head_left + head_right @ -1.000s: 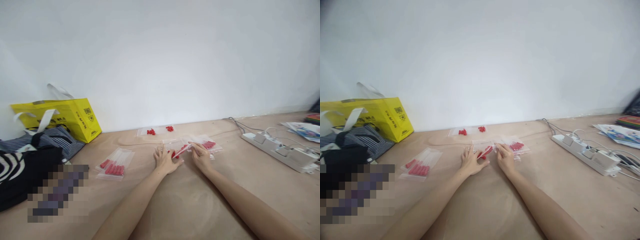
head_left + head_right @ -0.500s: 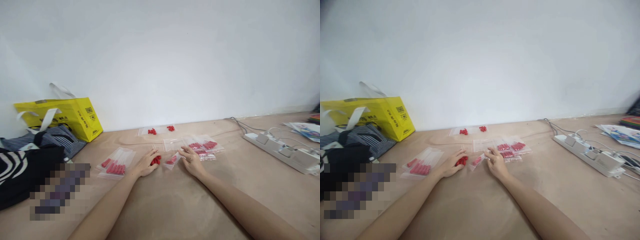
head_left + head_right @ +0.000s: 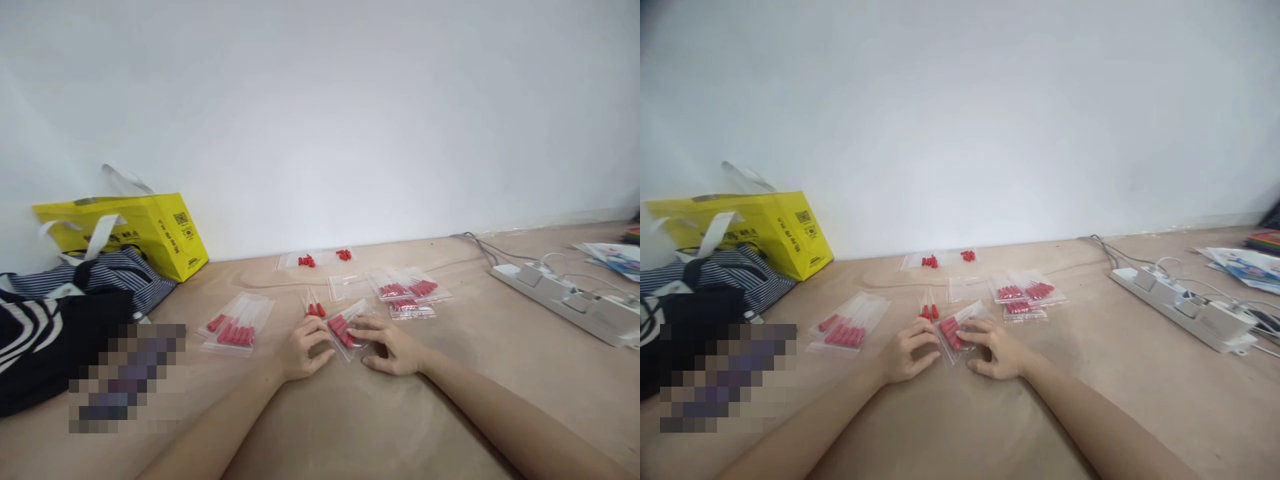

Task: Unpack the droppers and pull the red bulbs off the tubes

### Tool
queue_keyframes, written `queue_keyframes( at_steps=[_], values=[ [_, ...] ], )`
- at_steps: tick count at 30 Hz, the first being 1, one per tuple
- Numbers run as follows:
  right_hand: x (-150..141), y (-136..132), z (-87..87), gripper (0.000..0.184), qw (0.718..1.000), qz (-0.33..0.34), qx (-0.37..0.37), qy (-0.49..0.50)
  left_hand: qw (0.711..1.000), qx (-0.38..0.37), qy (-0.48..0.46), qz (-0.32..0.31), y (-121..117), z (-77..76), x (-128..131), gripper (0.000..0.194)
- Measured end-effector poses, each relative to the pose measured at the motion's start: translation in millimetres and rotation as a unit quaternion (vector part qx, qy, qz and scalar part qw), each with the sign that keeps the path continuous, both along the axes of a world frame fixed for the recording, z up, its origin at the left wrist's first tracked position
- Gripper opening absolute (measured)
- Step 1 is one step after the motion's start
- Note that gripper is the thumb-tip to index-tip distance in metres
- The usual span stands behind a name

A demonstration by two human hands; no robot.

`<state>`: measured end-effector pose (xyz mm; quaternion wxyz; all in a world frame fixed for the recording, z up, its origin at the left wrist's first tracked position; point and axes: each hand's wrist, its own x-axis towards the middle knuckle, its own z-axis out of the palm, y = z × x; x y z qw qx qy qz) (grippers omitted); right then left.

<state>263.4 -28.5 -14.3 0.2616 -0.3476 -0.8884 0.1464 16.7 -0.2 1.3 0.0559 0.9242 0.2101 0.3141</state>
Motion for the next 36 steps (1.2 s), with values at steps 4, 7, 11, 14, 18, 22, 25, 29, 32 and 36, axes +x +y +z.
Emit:
queue_keyframes(
  at_steps=[4, 7, 11, 14, 18, 22, 25, 29, 32, 36],
  values=[
    [2.3, -2.3, 2.5, 0.052, 0.998, 0.038, -0.045, 0.034, 0.999, 0.004, 0.008, -0.038, -11.4, -2.6, 4.9, 0.011],
    [4.0, -1.1, 8.2, 0.048, 0.995, 0.061, -0.057, 0.062, 0.997, 0.061, 0.024, -0.046, -8.3, -3.5, 6.4, 0.013],
    [0.8, -2.4, 15.1, 0.040, 0.993, 0.068, -0.050, 0.085, 0.978, 0.183, 0.082, -0.065, -3.1, -4.4, 12.5, 0.012],
    [-9.2, -9.0, 16.5, 0.036, 0.997, 0.009, -0.004, 0.073, 0.971, 0.217, 0.093, -0.037, -2.2, -5.6, 17.7, 0.017],
    [-31.2, -21.7, 15.9, 0.037, 0.990, -0.123, 0.046, 0.041, 0.983, 0.172, 0.055, 0.003, -2.5, -8.5, 19.5, 0.021],
    [-48.0, -28.1, 14.3, 0.022, 0.984, -0.176, 0.020, 0.029, 0.991, 0.127, 0.040, 0.005, -2.3, -10.8, 18.9, 0.026],
    [-53.3, -28.4, 12.6, 0.018, 0.982, -0.186, -0.012, 0.037, 0.992, 0.118, 0.038, 0.001, -2.0, -11.3, 19.8, 0.027],
    [-56.4, -26.7, 9.3, 0.021, 0.979, -0.199, -0.030, 0.039, 0.992, 0.120, 0.029, 0.001, -3.0, -10.0, 20.2, 0.026],
    [-55.4, -24.2, 5.6, 0.019, 0.972, -0.221, -0.046, 0.066, 0.991, 0.131, 0.009, 0.003, -5.2, -6.9, 16.5, 0.017],
    [-50.4, -20.5, 2.0, 0.022, 0.957, -0.231, -0.104, 0.143, 0.984, 0.178, -0.004, 0.009, -6.8, -3.4, 10.3, 0.007]
  ],
)
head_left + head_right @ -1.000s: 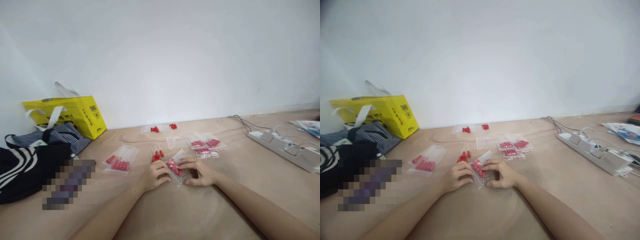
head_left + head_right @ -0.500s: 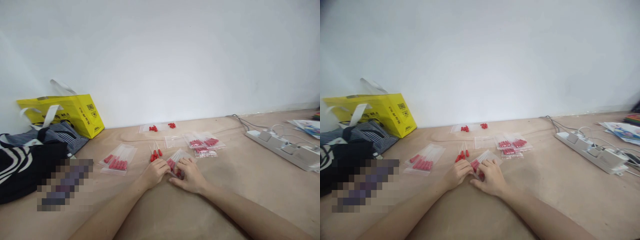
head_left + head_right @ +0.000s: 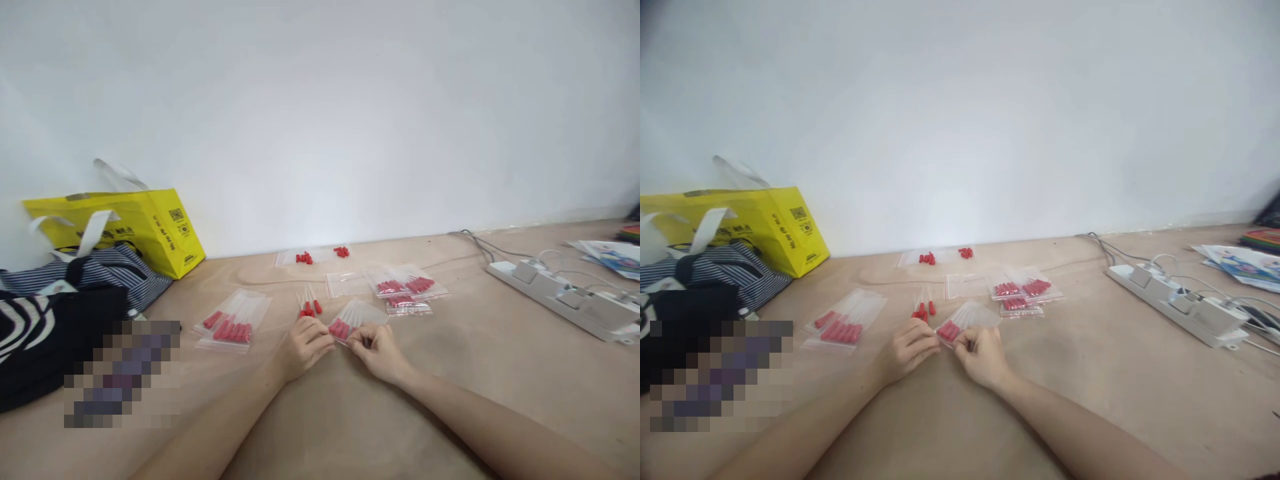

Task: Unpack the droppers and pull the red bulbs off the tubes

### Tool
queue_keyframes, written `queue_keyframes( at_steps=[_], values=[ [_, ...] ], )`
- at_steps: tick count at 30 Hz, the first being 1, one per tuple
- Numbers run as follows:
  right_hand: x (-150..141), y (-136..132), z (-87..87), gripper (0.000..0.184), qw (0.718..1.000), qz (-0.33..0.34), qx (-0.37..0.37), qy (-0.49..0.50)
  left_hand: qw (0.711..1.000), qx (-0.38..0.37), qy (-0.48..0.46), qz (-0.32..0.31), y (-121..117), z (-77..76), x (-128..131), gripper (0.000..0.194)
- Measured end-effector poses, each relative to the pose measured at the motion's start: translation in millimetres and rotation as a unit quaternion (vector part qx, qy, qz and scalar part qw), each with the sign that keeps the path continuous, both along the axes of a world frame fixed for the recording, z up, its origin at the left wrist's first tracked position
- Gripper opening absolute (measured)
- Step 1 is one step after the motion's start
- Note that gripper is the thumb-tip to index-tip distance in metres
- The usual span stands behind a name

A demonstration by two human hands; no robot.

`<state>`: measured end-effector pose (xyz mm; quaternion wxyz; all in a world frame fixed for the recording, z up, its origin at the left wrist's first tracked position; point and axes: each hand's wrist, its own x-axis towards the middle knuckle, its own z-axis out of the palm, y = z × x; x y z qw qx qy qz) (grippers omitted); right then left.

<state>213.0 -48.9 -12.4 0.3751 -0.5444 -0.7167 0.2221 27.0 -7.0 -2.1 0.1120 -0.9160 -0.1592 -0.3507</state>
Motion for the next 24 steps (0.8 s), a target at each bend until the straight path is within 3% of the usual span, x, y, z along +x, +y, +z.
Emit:
queue_keyframes(
  at_steps=[12, 17, 21, 24],
  values=[
    [-3.0, 2.5, -5.3, 0.026, 0.999, 0.007, -0.004, 0.049, 1.000, -0.004, 0.007, 0.013, 3.2, -4.2, 4.0, 0.015],
    [-6.2, 1.0, 2.1, 0.027, 1.000, -0.027, -0.013, -0.004, 1.000, 0.018, 0.021, 0.010, 3.5, -3.0, 4.7, 0.014],
    [-10.8, 0.1, 12.3, 0.017, 0.999, -0.019, -0.008, -0.045, 0.999, 0.030, 0.024, 0.008, 4.1, -4.0, 5.1, 0.017],
    [-14.1, 1.7, 14.9, 0.020, 0.998, -0.012, -0.019, -0.051, 0.999, 0.029, 0.034, 0.009, 3.7, -4.9, 5.8, 0.018]
  ],
)
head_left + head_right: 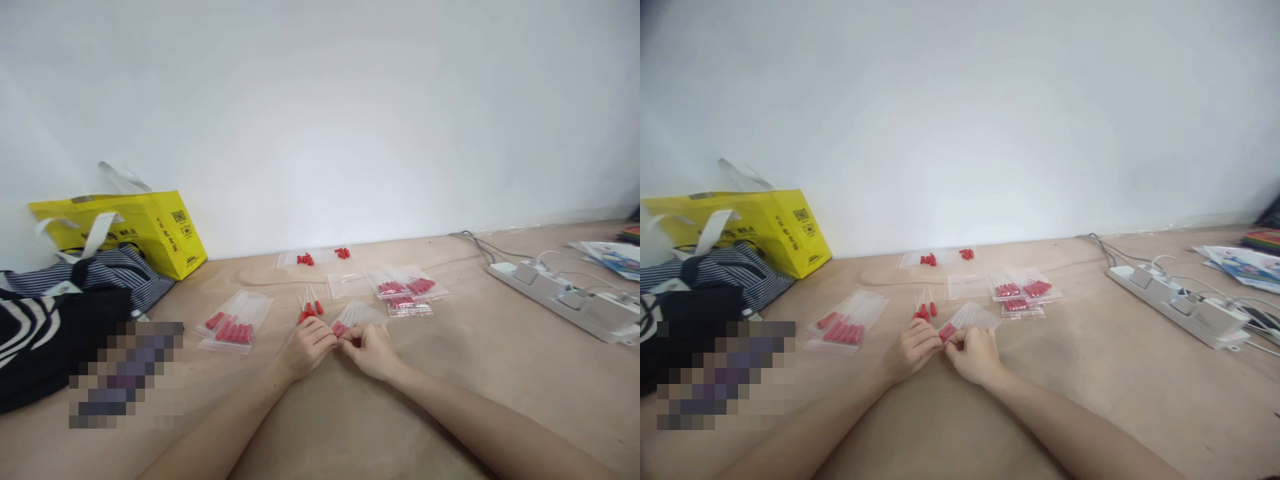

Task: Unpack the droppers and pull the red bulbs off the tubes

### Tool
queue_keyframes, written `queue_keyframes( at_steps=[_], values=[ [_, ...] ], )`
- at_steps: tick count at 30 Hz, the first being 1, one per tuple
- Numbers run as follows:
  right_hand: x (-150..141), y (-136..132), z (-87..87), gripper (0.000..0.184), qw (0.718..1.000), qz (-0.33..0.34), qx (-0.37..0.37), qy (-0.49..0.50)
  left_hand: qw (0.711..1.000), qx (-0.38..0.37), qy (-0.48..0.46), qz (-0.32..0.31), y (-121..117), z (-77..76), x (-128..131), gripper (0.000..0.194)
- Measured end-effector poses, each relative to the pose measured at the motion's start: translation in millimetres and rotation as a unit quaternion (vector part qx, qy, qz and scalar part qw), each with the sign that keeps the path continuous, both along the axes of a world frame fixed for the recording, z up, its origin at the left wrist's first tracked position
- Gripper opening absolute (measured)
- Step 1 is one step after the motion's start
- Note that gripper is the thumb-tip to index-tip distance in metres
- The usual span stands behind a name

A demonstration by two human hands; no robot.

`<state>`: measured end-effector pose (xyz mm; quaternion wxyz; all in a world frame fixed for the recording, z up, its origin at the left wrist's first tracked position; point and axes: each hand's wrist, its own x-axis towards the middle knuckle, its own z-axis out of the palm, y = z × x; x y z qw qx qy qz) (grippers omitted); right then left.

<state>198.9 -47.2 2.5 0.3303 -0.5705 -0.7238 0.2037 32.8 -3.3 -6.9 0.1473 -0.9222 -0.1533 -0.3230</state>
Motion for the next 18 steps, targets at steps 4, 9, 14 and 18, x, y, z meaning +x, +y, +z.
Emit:
queue_keyframes(
  at_steps=[4, 9, 14, 18],
  values=[
    [-2.8, 4.8, -5.1, 0.022, 0.999, -0.024, -0.040, 0.024, 1.000, 0.016, 0.022, 0.011, -1.0, -0.3, 1.0, 0.024],
    [-2.5, 7.7, -9.9, 0.024, 0.997, -0.039, -0.047, 0.052, 0.999, 0.038, 0.014, 0.008, 0.3, -2.5, 0.4, 0.021],
    [-0.5, 3.9, -0.9, 0.021, 1.000, -0.006, -0.029, -0.007, 0.997, 0.069, 0.021, 0.019, 1.6, -4.6, 0.2, 0.018],
    [-2.2, 2.9, -0.4, 0.019, 0.999, -0.020, -0.006, -0.045, 0.996, 0.081, 0.031, 0.002, 0.4, -1.0, 3.0, 0.027]
  ],
)
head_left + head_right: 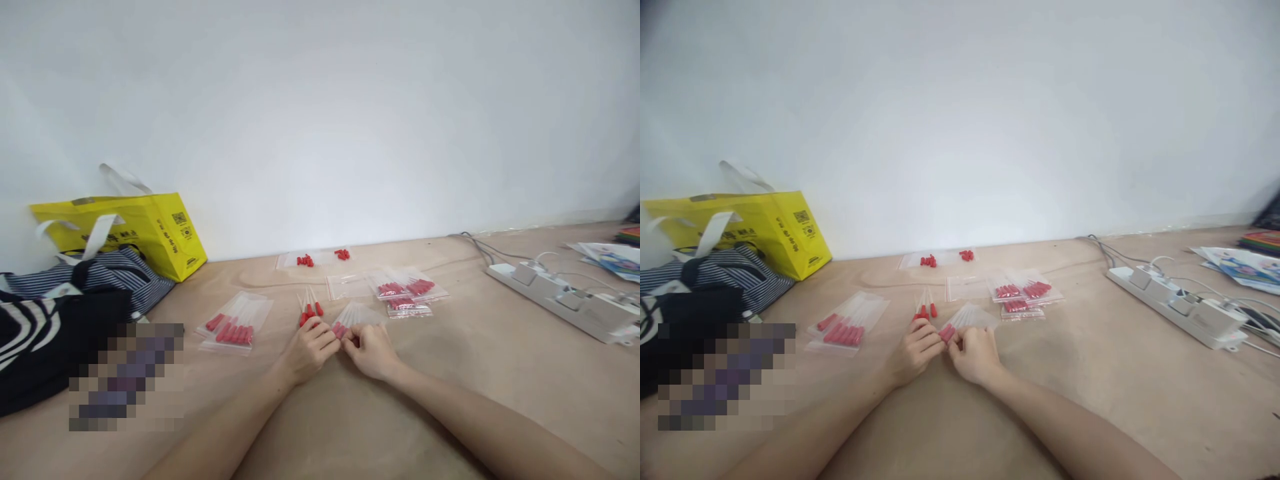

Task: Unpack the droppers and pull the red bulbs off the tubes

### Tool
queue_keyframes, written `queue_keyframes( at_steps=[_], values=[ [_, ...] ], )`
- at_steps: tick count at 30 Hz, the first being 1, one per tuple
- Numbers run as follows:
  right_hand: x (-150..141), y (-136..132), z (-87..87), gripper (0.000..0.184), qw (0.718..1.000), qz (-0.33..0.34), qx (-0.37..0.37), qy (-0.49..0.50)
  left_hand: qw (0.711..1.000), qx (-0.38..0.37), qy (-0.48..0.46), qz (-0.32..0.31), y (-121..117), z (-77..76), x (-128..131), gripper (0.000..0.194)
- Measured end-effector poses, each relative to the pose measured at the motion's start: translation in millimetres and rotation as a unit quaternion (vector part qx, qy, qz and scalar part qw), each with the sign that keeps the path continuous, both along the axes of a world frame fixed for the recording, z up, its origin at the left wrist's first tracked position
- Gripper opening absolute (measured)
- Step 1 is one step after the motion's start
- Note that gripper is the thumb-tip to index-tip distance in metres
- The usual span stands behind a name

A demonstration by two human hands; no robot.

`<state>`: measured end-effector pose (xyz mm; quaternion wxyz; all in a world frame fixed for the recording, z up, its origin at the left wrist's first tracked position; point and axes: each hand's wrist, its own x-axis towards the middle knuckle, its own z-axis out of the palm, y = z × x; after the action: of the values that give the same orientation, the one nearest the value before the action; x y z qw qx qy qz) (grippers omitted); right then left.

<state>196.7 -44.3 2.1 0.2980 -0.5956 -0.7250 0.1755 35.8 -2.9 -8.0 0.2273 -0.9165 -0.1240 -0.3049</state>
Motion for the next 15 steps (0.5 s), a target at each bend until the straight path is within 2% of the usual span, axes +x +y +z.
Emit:
queue_keyframes(
  at_steps=[10, 15],
  values=[
    [-11.8, -5.6, -9.1, 0.021, 0.997, -0.072, 0.013, 0.005, 1.000, 0.004, 0.005, -0.020, 0.1, 2.3, 3.3, 0.035],
    [-10.7, -3.8, -12.5, 0.020, 0.992, -0.121, 0.025, 0.004, 1.000, -0.009, 0.019, -0.023, 0.5, 0.6, 2.7, 0.029]
  ],
)
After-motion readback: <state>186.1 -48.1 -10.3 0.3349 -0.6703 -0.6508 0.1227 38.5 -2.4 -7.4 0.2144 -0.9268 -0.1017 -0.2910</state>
